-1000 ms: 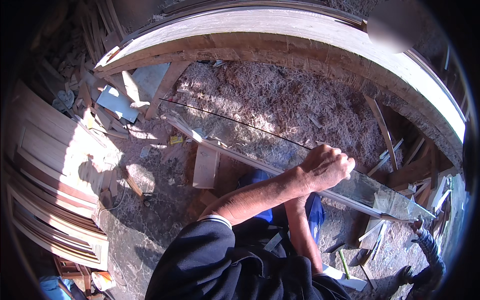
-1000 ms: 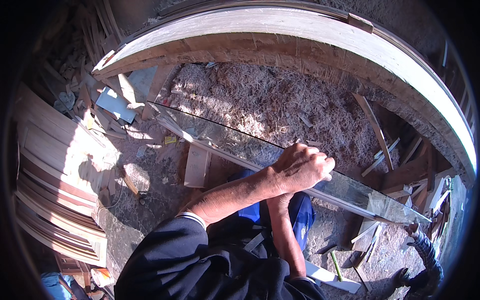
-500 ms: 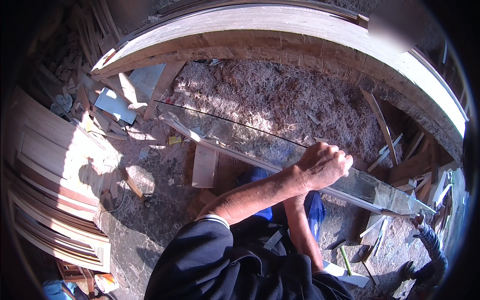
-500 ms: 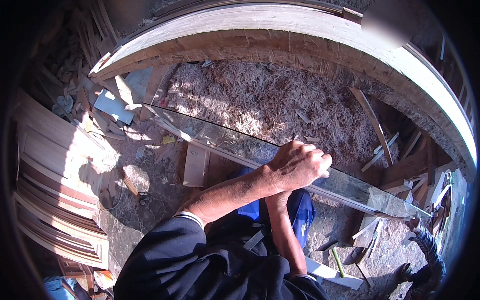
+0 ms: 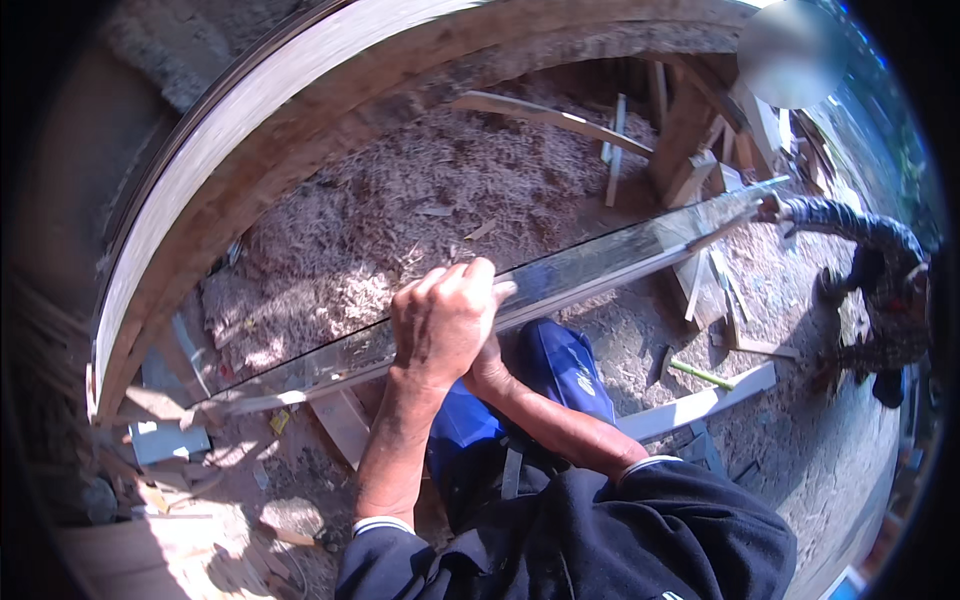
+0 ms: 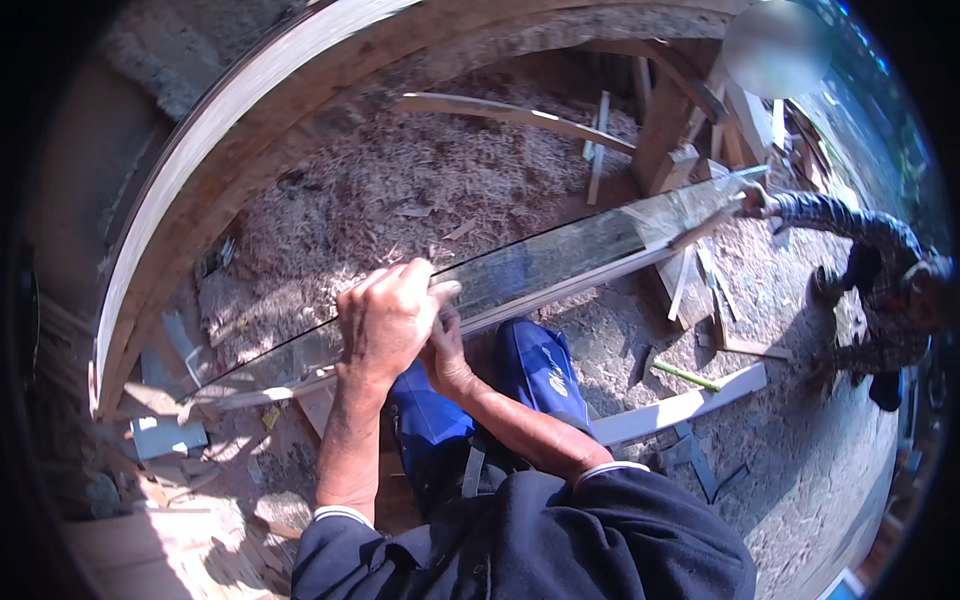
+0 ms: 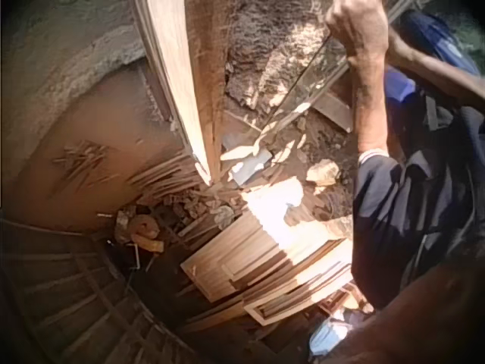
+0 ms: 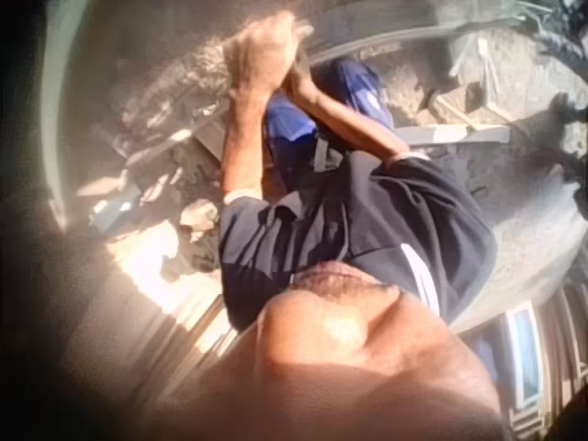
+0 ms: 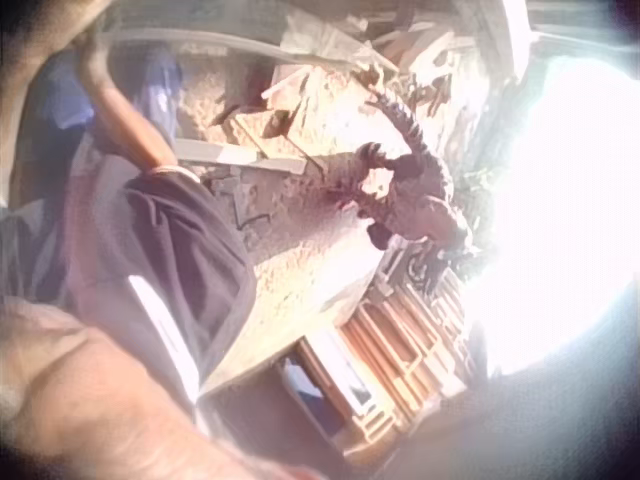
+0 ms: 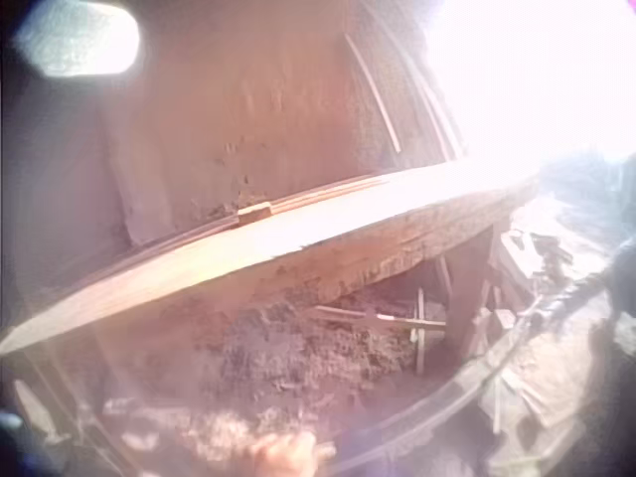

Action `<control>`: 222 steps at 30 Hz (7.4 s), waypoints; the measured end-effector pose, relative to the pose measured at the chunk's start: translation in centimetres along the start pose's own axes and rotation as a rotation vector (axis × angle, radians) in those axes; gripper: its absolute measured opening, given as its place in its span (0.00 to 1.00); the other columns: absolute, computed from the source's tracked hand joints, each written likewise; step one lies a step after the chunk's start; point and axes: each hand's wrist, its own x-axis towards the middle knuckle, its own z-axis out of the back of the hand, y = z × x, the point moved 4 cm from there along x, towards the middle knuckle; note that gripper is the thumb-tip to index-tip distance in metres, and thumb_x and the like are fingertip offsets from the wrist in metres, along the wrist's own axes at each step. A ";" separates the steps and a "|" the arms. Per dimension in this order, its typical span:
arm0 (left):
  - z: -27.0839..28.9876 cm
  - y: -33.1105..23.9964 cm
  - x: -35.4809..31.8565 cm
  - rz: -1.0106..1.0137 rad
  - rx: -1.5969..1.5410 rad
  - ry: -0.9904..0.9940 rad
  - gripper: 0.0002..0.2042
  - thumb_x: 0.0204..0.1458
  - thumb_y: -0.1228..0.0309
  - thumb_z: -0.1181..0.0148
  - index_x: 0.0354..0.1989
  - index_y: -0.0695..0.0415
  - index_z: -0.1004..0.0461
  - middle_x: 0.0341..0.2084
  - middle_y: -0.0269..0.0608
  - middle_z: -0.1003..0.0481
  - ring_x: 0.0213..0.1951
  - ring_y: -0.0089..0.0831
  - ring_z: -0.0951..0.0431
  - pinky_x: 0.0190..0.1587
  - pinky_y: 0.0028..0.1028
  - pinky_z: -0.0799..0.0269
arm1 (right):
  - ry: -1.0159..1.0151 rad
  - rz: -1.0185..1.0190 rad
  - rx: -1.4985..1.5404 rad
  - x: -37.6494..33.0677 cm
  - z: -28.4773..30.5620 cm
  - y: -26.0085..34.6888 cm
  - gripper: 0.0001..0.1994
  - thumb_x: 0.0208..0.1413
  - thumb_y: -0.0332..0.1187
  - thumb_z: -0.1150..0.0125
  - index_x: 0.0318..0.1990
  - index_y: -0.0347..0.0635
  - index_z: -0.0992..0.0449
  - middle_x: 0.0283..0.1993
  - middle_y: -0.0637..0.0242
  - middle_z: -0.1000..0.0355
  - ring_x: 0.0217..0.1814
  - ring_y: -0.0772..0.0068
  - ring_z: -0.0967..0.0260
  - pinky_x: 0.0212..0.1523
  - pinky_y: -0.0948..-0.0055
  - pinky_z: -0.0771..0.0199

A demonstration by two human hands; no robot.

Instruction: The person assembles a wooden window frame by fitting a glass pane into the frame and securing it with a hammer and nails. The person then lifts the completed frame and places it against a wall.

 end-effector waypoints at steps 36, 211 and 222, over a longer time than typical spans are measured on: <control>-3.3 -0.1 0.5 0.097 0.155 0.202 0.17 0.53 0.56 0.31 0.28 0.58 0.25 0.21 0.46 0.22 0.26 0.50 0.20 0.29 0.44 0.30 | -0.284 -0.022 -0.063 -0.5 2.4 -0.2 0.40 0.53 0.56 0.28 0.63 0.51 0.46 0.55 0.68 0.44 0.59 0.72 0.41 0.57 0.62 0.30; -14.1 3.7 -3.2 0.218 -0.017 0.331 0.16 0.56 0.53 0.35 0.33 0.55 0.21 0.24 0.45 0.20 0.28 0.50 0.20 0.31 0.46 0.31 | -1.007 0.772 -1.201 -7.3 18.3 51.6 0.20 0.66 0.43 0.48 0.55 0.36 0.24 0.49 0.60 0.23 0.52 0.69 0.30 0.54 0.66 0.31; -14.6 3.6 -3.1 0.201 0.088 0.324 0.18 0.56 0.54 0.35 0.32 0.60 0.22 0.23 0.48 0.21 0.27 0.50 0.22 0.31 0.45 0.32 | -0.706 0.681 -1.184 -5.6 16.1 54.4 0.27 0.70 0.48 0.59 0.63 0.37 0.29 0.65 0.52 0.29 0.67 0.59 0.34 0.67 0.62 0.38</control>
